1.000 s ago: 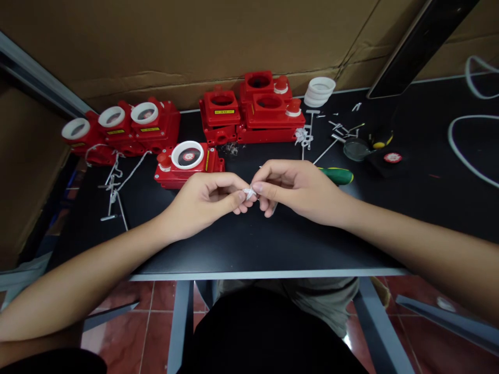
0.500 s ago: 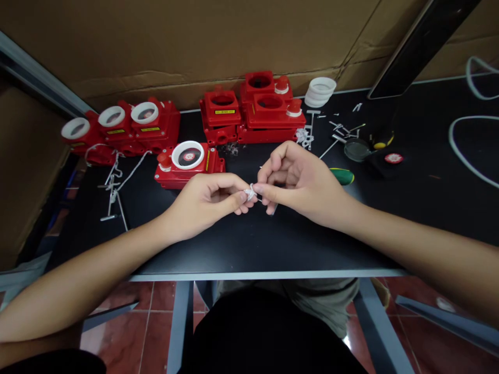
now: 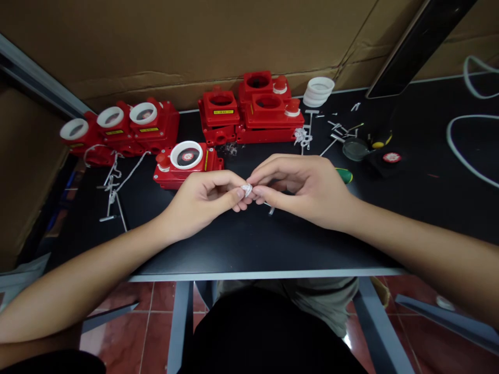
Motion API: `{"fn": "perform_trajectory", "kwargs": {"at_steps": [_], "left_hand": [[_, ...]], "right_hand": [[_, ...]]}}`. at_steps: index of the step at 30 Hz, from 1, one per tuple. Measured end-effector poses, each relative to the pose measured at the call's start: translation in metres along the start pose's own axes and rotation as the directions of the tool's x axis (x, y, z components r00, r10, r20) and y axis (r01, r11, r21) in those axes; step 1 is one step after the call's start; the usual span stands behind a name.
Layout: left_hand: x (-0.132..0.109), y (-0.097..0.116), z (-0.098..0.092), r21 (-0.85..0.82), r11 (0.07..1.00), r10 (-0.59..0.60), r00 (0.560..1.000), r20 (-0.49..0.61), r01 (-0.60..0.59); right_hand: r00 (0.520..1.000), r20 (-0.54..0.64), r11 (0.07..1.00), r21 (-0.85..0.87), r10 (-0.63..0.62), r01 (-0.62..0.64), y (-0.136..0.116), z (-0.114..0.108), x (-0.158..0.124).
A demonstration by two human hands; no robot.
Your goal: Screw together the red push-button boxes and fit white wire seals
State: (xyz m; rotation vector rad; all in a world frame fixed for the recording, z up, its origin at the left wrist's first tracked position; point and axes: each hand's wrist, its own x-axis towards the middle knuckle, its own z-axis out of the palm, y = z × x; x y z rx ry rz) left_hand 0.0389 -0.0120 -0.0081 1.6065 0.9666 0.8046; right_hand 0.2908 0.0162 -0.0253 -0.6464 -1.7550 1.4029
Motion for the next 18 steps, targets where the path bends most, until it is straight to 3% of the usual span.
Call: {"fn": "perform_trajectory", "kwargs": {"at_steps": [5, 8, 11, 13, 18], "left_hand": [[-0.0003, -0.0006, -0.0004, 0.019, 1.0, 0.018, 1.0, 0.001, -0.018], [-0.0006, -0.0011, 0.0, 0.05, 0.999, 0.017, 1.0, 0.006, -0.017], [-0.0011, -0.0014, 0.0002, 0.082, 0.997, 0.005, 1.0, 0.013, -0.006], [-0.0014, -0.001, 0.0002, 0.09, 0.996, -0.004, 1.0, 0.013, 0.003], [-0.0017, 0.0016, 0.0012, 0.052, 0.998, -0.037, 0.999, -0.008, 0.038]], "right_hand": [[0.998, 0.016, 0.996, 0.06, 0.063, -0.064, -0.0007, -0.0029, 0.0029], [0.999, 0.028, 0.993, -0.114, -0.022, 0.025, -0.003, -0.0044, 0.0024], [0.989, 0.043, 0.923, -0.356, -0.139, 0.145, -0.0038, -0.0043, 0.0007], [0.987, 0.029, 0.893, -0.423, -0.158, 0.156, -0.0026, -0.0033, -0.0002], [0.997, 0.035, 0.933, -0.351, -0.075, 0.082, 0.0028, -0.0014, 0.0013]]}}
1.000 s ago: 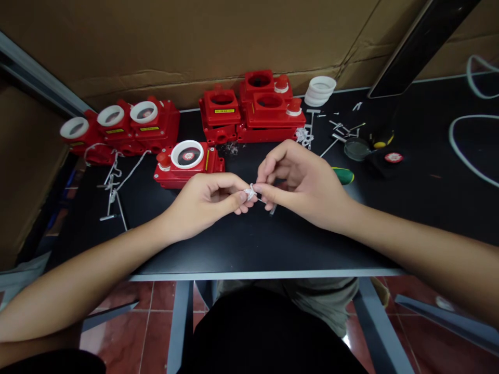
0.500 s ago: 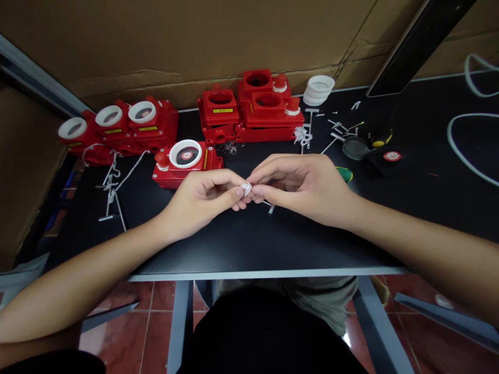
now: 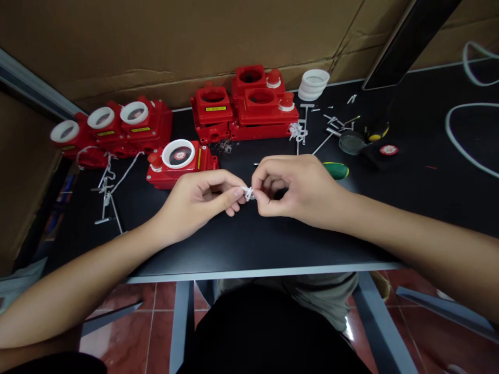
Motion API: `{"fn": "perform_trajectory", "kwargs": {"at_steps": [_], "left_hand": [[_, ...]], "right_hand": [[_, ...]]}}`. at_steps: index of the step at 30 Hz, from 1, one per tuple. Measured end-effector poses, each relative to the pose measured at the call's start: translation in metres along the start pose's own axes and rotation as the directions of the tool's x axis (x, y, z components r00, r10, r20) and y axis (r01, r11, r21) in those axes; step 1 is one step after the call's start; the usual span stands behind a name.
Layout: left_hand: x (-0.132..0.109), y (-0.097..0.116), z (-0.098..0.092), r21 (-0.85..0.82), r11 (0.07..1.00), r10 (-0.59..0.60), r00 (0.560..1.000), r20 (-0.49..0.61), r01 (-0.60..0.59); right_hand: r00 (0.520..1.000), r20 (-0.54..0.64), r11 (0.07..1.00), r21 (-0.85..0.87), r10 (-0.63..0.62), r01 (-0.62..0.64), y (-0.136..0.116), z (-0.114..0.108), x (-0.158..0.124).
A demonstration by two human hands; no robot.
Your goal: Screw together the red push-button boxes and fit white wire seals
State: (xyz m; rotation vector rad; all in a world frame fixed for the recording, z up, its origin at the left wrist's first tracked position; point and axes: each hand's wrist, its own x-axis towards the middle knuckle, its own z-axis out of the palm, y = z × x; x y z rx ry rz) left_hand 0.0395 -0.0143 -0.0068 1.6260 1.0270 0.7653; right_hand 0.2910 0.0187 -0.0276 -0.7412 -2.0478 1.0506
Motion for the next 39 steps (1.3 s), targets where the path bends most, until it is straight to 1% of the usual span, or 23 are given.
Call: {"fn": "perform_trajectory", "kwargs": {"at_steps": [3, 5, 8, 14, 18, 21, 23, 26, 31, 35, 39], "left_hand": [[0.0005, 0.0014, 0.0013, -0.04, 0.999, 0.003, 1.0, -0.017, -0.004], [0.0005, 0.0021, 0.0021, -0.056, 0.998, 0.005, 1.0, -0.022, -0.006], [-0.0002, 0.0032, 0.0029, -0.056, 0.998, 0.002, 1.0, -0.025, -0.003], [-0.0017, 0.0025, 0.004, -0.035, 0.999, -0.003, 1.0, -0.027, 0.002], [-0.0015, 0.0004, 0.0046, -0.022, 1.0, 0.006, 0.999, -0.04, -0.007], [-0.0019, 0.0005, 0.0053, 0.006, 1.0, -0.01, 0.999, -0.052, 0.01], [-0.0023, 0.0011, 0.0056, 0.021, 1.0, -0.022, 0.998, -0.056, 0.023], [-0.0027, 0.0023, 0.0052, 0.04, 0.999, -0.034, 0.998, -0.056, 0.036], [-0.0018, 0.0034, 0.0039, -0.004, 0.998, -0.065, 0.997, -0.042, 0.065], [0.0001, 0.0028, 0.0038, -0.081, 0.99, -0.117, 0.993, 0.013, 0.118], [0.0008, 0.0043, 0.004, -0.084, 0.987, -0.135, 0.991, 0.014, 0.136]], "right_hand": [[0.996, 0.079, 0.995, 0.094, 0.036, -0.043, 0.0025, 0.0011, 0.0018], [0.993, 0.105, 0.989, 0.13, 0.059, -0.073, 0.0031, 0.0016, 0.0023], [0.99, 0.114, 0.985, 0.143, 0.082, -0.098, 0.0029, 0.0018, 0.0019], [0.99, 0.113, 0.984, 0.146, 0.084, -0.101, 0.0019, 0.002, 0.0016], [0.981, 0.136, 0.966, 0.203, 0.138, -0.164, 0.0008, 0.0027, 0.0024], [0.973, 0.163, 0.952, 0.235, 0.161, -0.197, 0.0002, 0.0024, 0.0022], [0.976, 0.156, 0.958, 0.223, 0.149, -0.182, 0.0001, 0.0019, 0.0017], [0.986, 0.125, 0.976, 0.176, 0.105, -0.127, 0.0001, 0.0014, 0.0011], [0.995, 0.093, 0.993, 0.111, 0.031, -0.041, 0.0006, 0.0018, 0.0017], [0.997, 0.081, 0.997, 0.081, 0.013, -0.02, 0.0017, 0.0017, 0.0012], [0.996, 0.082, 0.997, 0.078, 0.016, -0.023, 0.0015, 0.0012, -0.0009]]}}
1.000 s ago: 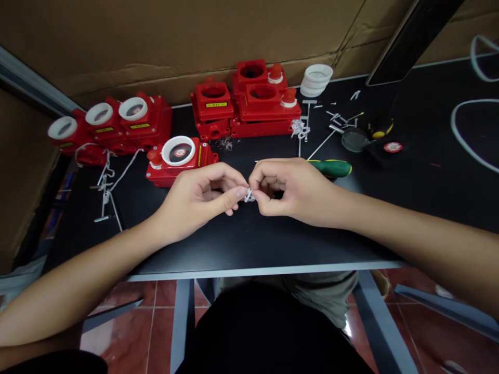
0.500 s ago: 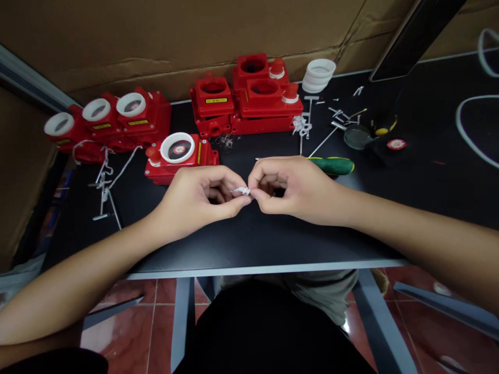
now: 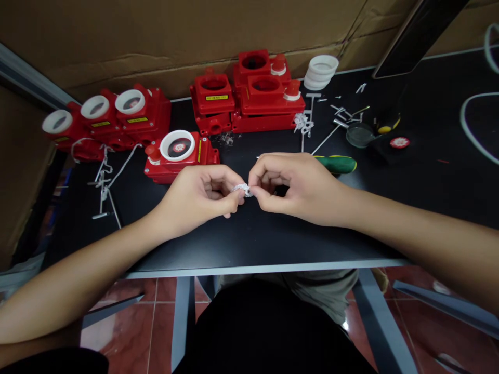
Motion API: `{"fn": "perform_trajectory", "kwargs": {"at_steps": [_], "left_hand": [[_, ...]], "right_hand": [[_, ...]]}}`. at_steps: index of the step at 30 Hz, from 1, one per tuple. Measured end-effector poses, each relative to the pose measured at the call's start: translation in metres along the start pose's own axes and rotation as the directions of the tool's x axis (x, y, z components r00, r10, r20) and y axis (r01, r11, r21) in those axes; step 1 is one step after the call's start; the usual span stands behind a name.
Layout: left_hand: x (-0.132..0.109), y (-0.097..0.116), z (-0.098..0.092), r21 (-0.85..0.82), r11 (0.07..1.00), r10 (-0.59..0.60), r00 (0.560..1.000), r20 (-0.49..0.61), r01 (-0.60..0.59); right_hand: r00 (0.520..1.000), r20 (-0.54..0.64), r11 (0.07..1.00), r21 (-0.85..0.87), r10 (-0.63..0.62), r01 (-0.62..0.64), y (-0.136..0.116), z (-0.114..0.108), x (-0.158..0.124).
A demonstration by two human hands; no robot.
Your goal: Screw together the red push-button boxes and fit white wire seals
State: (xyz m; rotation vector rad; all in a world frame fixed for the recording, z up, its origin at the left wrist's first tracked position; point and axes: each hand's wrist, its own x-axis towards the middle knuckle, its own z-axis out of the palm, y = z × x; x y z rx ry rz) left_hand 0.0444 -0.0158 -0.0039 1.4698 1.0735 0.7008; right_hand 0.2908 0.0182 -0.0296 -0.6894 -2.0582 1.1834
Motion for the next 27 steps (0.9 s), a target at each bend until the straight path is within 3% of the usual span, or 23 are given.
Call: {"fn": "perform_trajectory", "kwargs": {"at_steps": [22, 27], "left_hand": [[0.0015, 0.0029, -0.0003, -0.026, 1.0, 0.012, 1.0, -0.026, -0.013], [0.0014, 0.0027, -0.0005, 0.005, 1.0, 0.009, 1.0, -0.03, -0.008]], "right_hand": [[0.99, 0.021, 0.979, 0.147, 0.136, -0.138, -0.0056, 0.0012, 0.0002], [0.993, -0.016, 0.986, 0.124, 0.114, -0.111, -0.0035, 0.0024, -0.0004]]}}
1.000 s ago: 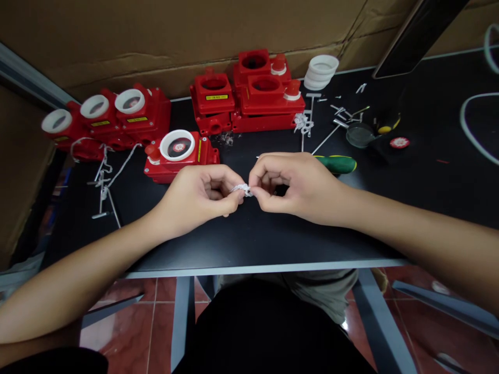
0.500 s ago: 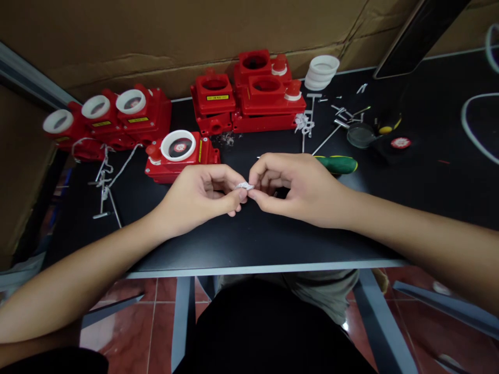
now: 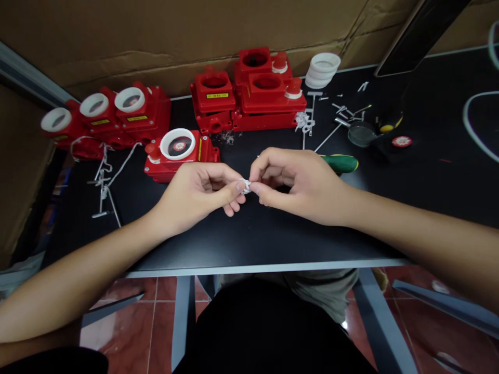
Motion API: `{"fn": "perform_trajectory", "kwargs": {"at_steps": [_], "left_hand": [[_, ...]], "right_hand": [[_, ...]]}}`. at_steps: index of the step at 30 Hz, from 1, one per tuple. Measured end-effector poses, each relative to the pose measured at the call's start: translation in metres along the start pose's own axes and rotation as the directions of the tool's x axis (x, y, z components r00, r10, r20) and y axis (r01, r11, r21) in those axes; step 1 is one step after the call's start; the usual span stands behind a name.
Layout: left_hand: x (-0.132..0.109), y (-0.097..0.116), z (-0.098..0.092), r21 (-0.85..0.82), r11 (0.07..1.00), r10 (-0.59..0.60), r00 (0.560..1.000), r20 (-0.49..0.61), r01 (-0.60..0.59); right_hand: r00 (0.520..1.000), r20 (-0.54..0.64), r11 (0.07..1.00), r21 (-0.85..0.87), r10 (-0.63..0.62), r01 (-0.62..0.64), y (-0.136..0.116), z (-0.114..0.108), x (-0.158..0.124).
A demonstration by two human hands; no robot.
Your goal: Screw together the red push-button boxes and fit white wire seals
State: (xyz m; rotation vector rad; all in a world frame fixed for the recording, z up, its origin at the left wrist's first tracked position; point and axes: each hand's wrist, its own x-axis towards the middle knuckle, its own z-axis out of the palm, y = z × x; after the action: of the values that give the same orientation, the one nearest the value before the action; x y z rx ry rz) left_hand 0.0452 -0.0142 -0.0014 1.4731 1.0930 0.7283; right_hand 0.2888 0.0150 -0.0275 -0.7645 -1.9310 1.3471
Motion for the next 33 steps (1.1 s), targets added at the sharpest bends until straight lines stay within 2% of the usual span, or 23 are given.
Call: {"fn": "perform_trajectory", "kwargs": {"at_steps": [4, 8, 11, 21, 27, 33], "left_hand": [[-0.0004, 0.0006, 0.0005, 0.002, 1.0, -0.022, 1.0, -0.021, 0.022], [-0.0006, 0.0007, 0.0007, -0.02, 0.999, -0.03, 0.999, -0.045, 0.029], [-0.0007, 0.0006, 0.0007, -0.033, 0.999, -0.029, 0.998, -0.052, 0.027], [-0.0001, -0.0006, 0.0009, -0.057, 0.998, -0.017, 0.999, -0.038, 0.015], [-0.0007, 0.001, -0.0007, -0.036, 0.999, -0.027, 0.999, -0.024, 0.026], [0.0012, -0.0003, -0.0019, -0.043, 0.999, -0.034, 0.999, -0.04, 0.032]], "right_hand": [[0.995, -0.059, 0.996, -0.037, -0.082, 0.08, -0.0018, 0.001, -0.0018], [0.988, -0.028, 0.981, -0.125, -0.153, 0.148, -0.0052, 0.0007, -0.0041], [0.982, -0.047, 0.968, -0.186, -0.182, 0.17, -0.0056, 0.001, -0.0046], [0.981, -0.121, 0.965, -0.231, -0.152, 0.121, -0.0037, 0.0019, -0.0058], [0.988, -0.13, 0.985, -0.161, -0.08, 0.058, -0.0078, 0.0018, -0.0038], [0.984, -0.157, 0.988, -0.143, -0.085, 0.062, -0.0094, -0.0038, 0.0006]]}}
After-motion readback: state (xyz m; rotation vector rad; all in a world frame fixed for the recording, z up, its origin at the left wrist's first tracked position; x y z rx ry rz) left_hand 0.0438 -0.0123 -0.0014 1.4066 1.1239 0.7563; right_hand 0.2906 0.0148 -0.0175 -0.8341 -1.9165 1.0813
